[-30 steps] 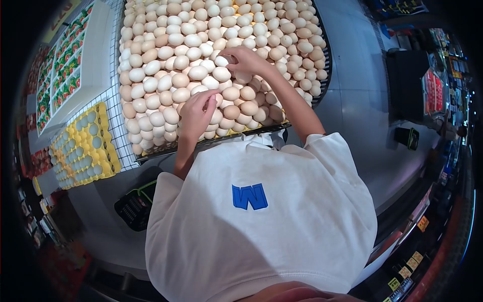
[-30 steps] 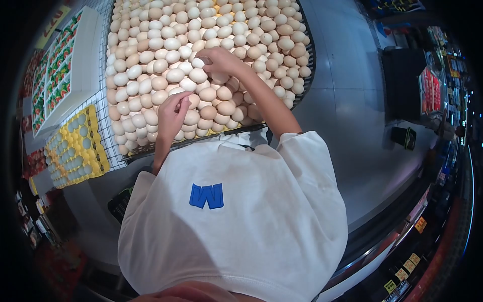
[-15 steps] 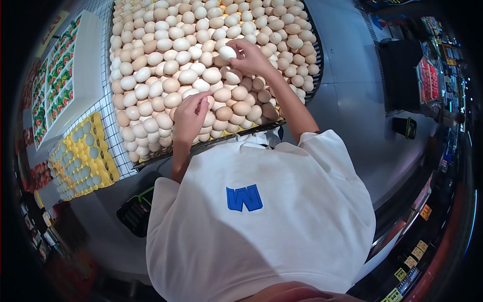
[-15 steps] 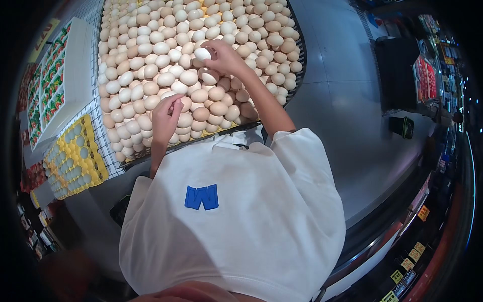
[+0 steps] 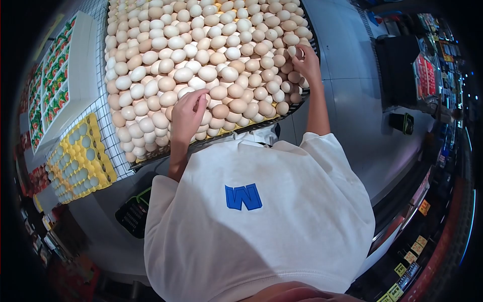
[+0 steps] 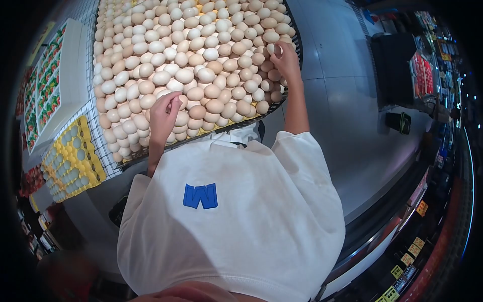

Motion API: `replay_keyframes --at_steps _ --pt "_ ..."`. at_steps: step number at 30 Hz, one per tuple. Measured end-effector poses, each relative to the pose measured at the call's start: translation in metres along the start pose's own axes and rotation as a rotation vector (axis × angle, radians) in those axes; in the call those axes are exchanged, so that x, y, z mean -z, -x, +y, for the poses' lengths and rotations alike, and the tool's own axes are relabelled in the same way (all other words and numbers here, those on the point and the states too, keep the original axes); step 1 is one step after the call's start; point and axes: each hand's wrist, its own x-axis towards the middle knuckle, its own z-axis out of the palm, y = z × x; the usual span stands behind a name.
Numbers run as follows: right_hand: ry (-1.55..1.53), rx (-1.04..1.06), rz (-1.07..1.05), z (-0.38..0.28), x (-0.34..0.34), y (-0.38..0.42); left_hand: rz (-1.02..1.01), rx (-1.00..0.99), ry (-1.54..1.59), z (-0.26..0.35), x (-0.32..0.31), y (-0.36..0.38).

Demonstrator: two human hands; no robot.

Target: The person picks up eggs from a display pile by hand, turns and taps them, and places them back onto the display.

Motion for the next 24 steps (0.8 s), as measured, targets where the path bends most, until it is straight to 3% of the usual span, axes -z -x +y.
replay_keyframes --at_steps 4,9,16,24 --pt "-0.005 -0.001 0.001 0.015 0.006 0.004 0.013 -0.002 -0.034 -0.005 0.001 0.005" --pt "-0.064 -0.069 -0.19 0.024 0.015 0.013 0.001 0.044 0.001 -0.003 0.0 0.006" --pt "-0.058 0.016 -0.154 0.022 0.005 0.016 -0.013 0.029 0.015 0.003 0.0 0.004" --pt "0.207 0.192 -0.006 -0.017 0.002 0.023 0.004 0.035 0.014 0.002 0.0 0.007"
